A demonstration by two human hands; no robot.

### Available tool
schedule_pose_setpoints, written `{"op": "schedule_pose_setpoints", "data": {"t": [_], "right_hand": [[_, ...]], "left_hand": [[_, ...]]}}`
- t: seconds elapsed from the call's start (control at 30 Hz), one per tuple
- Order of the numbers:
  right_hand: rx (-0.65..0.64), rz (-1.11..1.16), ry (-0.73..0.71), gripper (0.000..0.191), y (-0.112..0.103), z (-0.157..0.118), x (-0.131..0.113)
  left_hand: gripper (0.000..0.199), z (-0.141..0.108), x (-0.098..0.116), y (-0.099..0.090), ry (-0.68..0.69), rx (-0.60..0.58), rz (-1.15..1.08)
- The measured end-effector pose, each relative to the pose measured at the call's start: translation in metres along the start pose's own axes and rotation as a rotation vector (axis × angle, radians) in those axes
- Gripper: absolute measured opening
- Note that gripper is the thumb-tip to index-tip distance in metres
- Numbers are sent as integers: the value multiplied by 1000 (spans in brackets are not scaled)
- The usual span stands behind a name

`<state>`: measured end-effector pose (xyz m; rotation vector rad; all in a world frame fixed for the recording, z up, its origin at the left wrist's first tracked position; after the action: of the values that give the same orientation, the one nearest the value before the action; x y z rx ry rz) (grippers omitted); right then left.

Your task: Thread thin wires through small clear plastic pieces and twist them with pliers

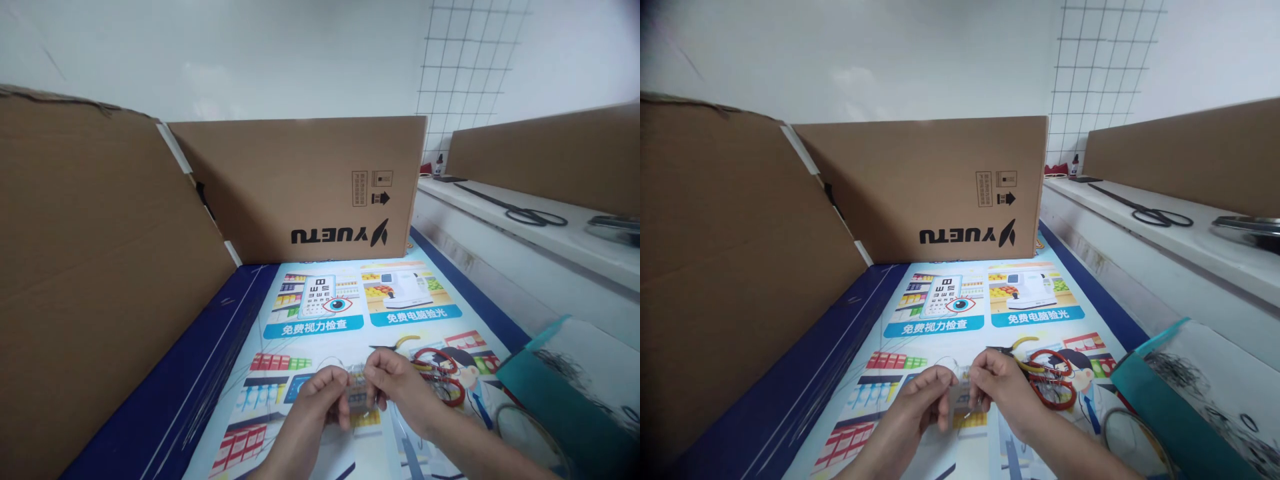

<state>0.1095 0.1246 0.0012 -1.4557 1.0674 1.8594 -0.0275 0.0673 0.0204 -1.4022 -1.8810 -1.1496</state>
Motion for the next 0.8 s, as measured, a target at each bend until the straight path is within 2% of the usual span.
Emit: {"op": "schedule_pose_setpoints", "data": {"t": [0.23, 0.53, 0.63, 0.8], "right_hand": [[-85, -215, -92, 13, -2, 1, 1], [-43, -488, -191, 10, 2, -1, -7], [-31, -468, -173, 11, 3, -1, -7], [-22, -300, -93, 12, 4, 0, 0]], "left_hand": [[19, 0, -1, 2, -8, -6, 118], [21, 1, -5, 3, -29, -100, 63], [23, 0, -6, 3, -15, -108, 51], [22, 1, -4, 2, -11, -54, 53]]}}
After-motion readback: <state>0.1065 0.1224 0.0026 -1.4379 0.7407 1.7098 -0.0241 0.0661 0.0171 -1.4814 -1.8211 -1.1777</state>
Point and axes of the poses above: each hand's wrist, its own z-axis towards the middle knuckle, its own y-axis out of the palm, x = y × z, the point moved 3 cm from there along z, towards the middle knuckle, and after that the axes turned 12 degrees about -y, right-handed, at the moved point
